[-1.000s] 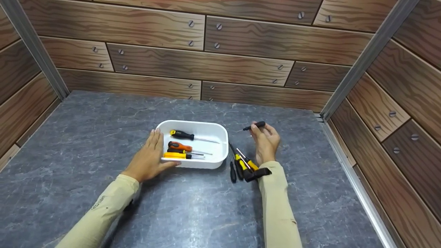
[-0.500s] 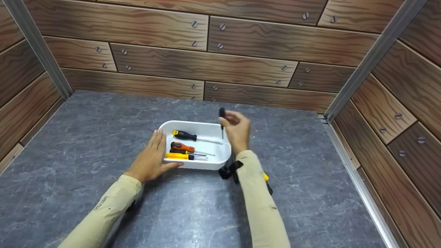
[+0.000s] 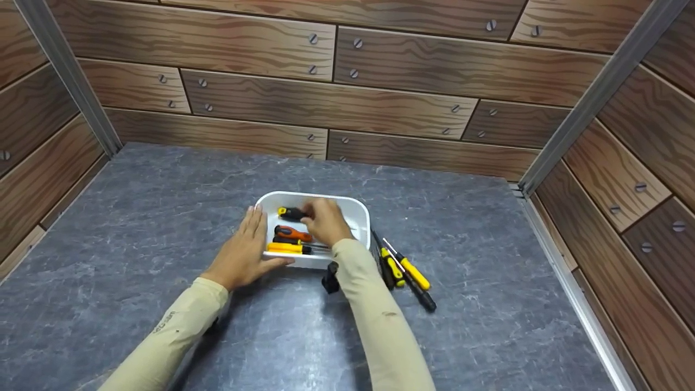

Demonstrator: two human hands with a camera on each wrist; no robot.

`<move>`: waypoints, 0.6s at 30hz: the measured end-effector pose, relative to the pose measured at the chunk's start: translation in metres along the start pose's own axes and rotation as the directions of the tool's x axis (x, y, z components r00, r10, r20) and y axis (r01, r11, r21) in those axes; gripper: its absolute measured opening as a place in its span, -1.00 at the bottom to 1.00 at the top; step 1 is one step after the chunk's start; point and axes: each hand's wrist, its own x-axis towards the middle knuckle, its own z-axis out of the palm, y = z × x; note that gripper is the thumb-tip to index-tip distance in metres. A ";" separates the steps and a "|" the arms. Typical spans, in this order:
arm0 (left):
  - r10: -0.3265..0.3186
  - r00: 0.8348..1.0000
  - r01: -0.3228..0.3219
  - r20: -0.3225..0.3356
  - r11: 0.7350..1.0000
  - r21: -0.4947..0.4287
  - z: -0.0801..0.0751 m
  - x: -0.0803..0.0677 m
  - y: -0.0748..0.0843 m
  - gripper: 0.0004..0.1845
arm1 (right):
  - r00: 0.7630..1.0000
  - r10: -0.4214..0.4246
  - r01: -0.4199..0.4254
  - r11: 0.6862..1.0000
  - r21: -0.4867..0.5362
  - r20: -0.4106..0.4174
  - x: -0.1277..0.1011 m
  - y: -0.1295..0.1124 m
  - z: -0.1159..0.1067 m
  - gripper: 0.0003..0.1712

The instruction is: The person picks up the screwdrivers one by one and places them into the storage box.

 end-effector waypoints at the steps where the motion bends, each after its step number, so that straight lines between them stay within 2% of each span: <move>1: 0.002 1.000 -0.002 -0.006 1.000 -0.002 0.000 0.000 0.000 0.26 | 1.000 -0.013 0.014 0.999 -0.033 0.019 0.001 0.000 0.003 -0.87; 5: -0.001 1.000 0.001 -0.010 1.000 -0.008 0.002 0.000 0.000 0.26 | 0.997 -0.030 0.038 0.993 -0.111 0.068 0.004 -0.001 0.010 -0.89; 18: -0.005 1.000 0.005 -0.003 1.000 0.016 0.001 0.001 0.000 0.24 | 0.982 -0.019 0.060 0.975 -0.215 0.188 0.012 0.003 0.021 -0.90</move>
